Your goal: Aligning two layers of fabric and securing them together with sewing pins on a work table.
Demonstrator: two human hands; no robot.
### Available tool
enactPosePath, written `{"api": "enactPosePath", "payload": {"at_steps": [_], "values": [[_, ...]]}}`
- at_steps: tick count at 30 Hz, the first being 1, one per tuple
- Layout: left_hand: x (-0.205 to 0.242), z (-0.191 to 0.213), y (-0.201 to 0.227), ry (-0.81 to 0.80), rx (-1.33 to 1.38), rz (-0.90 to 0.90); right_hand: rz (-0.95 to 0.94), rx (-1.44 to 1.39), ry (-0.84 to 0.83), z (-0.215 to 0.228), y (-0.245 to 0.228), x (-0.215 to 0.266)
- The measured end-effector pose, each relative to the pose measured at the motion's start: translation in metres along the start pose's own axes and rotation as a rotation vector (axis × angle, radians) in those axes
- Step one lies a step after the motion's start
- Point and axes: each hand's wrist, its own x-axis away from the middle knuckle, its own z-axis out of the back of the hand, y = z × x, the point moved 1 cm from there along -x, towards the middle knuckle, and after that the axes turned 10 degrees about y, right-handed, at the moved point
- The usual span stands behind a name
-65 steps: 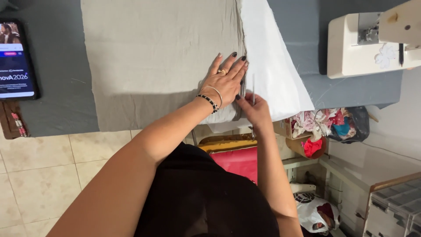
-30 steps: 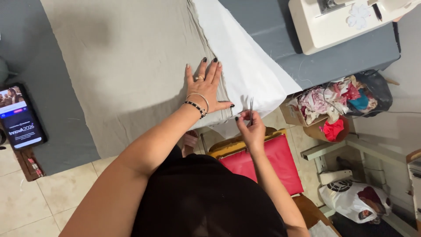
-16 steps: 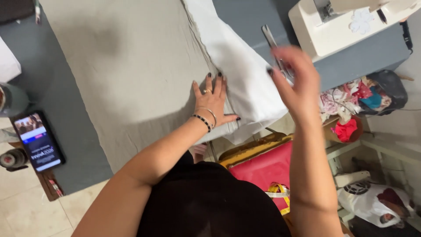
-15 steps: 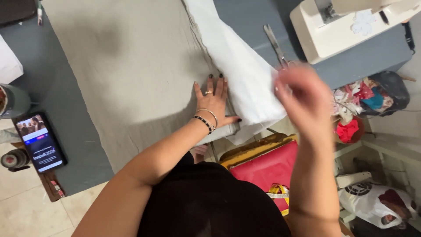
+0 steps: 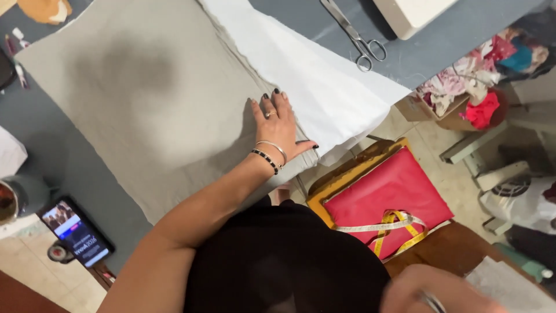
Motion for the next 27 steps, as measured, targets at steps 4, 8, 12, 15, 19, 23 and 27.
{"api": "enactPosePath", "payload": {"at_steps": [4,8,12,15,19,23,27], "values": [[-0.003,-0.018,-0.013,0.141,0.007,-0.098,0.268,-0.421,-0.064,-0.022,0.072,-0.108],[-0.010,-0.041,-0.042,0.505,0.026,-0.272,0.294,-0.392,-0.093,-0.100,0.163,-0.157],[-0.039,-0.046,-0.079,0.697,0.050,-0.526,0.189,-0.299,0.177,-0.127,0.213,-0.189],[-0.057,-0.055,-0.092,0.666,0.105,-0.665,0.101,-0.197,0.474,-0.122,0.219,-0.193],[-0.077,-0.061,-0.089,0.539,0.379,-0.835,0.087,-0.178,0.776,-0.122,0.206,-0.194],[-0.089,-0.047,-0.087,0.157,0.370,-0.832,0.104,-0.377,0.874,-0.125,0.210,-0.201],[-0.092,-0.047,-0.084,0.137,0.325,-0.861,-0.020,-0.372,0.925,-0.118,0.211,-0.198]]}}
